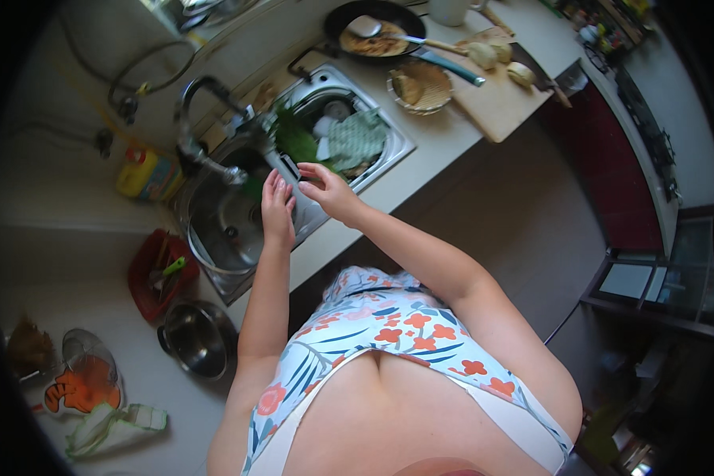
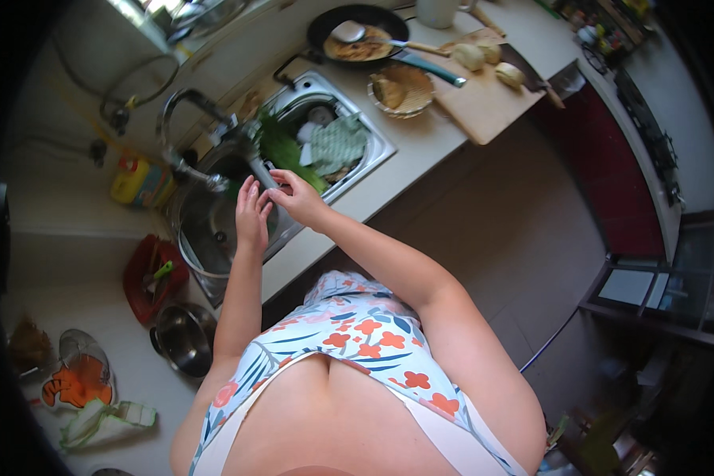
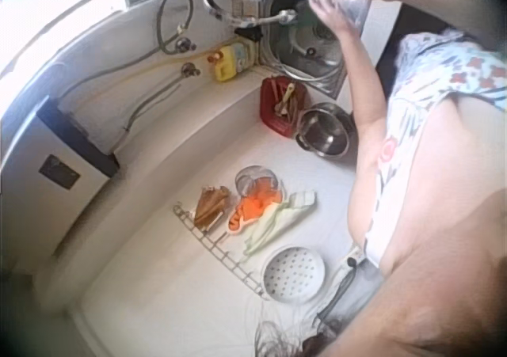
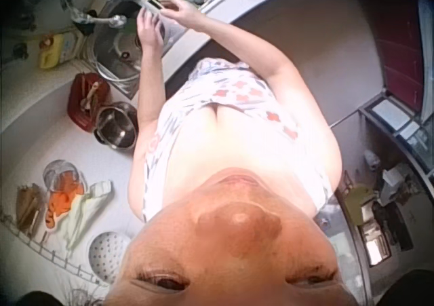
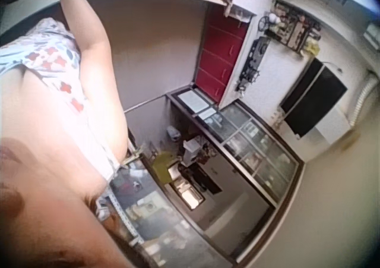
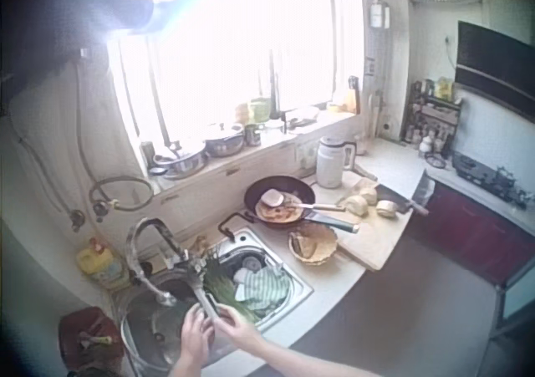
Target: The person attempts to repair a glass pot lid by removing a broken handle. They first try to unscrew the handle by hand, then retrieve a screwdriver from a cabinet to loosen the screw. After removing the screw, they wash the lid and the screw in the sink.
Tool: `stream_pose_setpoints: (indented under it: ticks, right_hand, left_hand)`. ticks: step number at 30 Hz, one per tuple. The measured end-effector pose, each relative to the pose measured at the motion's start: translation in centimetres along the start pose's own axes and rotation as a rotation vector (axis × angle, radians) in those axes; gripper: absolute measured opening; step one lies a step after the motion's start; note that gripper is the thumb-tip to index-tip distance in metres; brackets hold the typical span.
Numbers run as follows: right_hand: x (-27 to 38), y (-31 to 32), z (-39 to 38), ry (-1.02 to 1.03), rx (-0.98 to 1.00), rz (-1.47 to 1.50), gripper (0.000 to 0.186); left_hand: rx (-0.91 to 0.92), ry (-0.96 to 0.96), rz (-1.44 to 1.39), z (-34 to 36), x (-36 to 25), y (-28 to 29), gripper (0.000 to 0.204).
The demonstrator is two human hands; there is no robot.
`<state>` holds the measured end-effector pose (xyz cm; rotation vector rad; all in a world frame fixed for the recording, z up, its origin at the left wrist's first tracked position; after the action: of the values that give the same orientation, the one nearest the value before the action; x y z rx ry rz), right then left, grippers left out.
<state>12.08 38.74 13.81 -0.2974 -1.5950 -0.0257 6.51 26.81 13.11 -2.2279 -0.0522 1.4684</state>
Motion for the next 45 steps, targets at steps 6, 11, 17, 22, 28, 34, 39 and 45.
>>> stream_pose_setpoints:
  ticks: [6,11,17,22,28,34,39,45]
  right_hand:
    - [9.3,18.0,-10.1,0.113,-0.316,0.264,0.042]
    - [12.8,34.7,-23.4,0.285,-0.706,0.384,0.037]
    - [15.9,48.6,-45.0,0.547,-1.225,0.349,0.035]
    - [16.3,54.5,-62.6,0.701,-1.627,0.38,0.036]
    - [15.5,56.8,-84.0,0.906,-2.101,0.379,0.035]
    - [15.5,53.5,-99.7,1.042,-2.443,0.298,0.038]
    - [13.3,51.0,-110.5,1.197,-2.656,0.279,0.036]
    - [9.3,51.5,-125.9,1.331,-2.782,0.256,0.031]
  left_hand:
    - [0.344,0.077,-0.199,-2.9,5.3,-21.6,0.045]
    - [0.696,0.258,-0.193,-9.1,13.8,-41.0,0.047]
    - [1.126,0.605,-0.113,-24.1,25.8,-60.9,0.05]
    - [1.385,0.899,0.008,-39.2,34.8,-71.8,0.049]
    - [1.546,1.294,0.154,-57.0,45.0,-80.9,0.04]
    - [1.722,1.587,0.298,-74.1,53.2,-85.2,0.043]
    - [1.881,1.784,0.482,-88.3,58.6,-84.0,0.04]
    - [1.904,1.927,0.617,-103.9,66.7,-84.0,0.039]
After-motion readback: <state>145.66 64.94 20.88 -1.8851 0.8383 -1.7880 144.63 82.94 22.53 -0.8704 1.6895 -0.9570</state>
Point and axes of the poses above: each hand's wrist, its own z-axis towards the middle knuckle, its own y-axis out of the back of the hand, x = y × z, the point moved 5 cm from there along z, towards the middle knuckle, and after that the axes turned 7 degrees about -z, right-handed, at the moved point
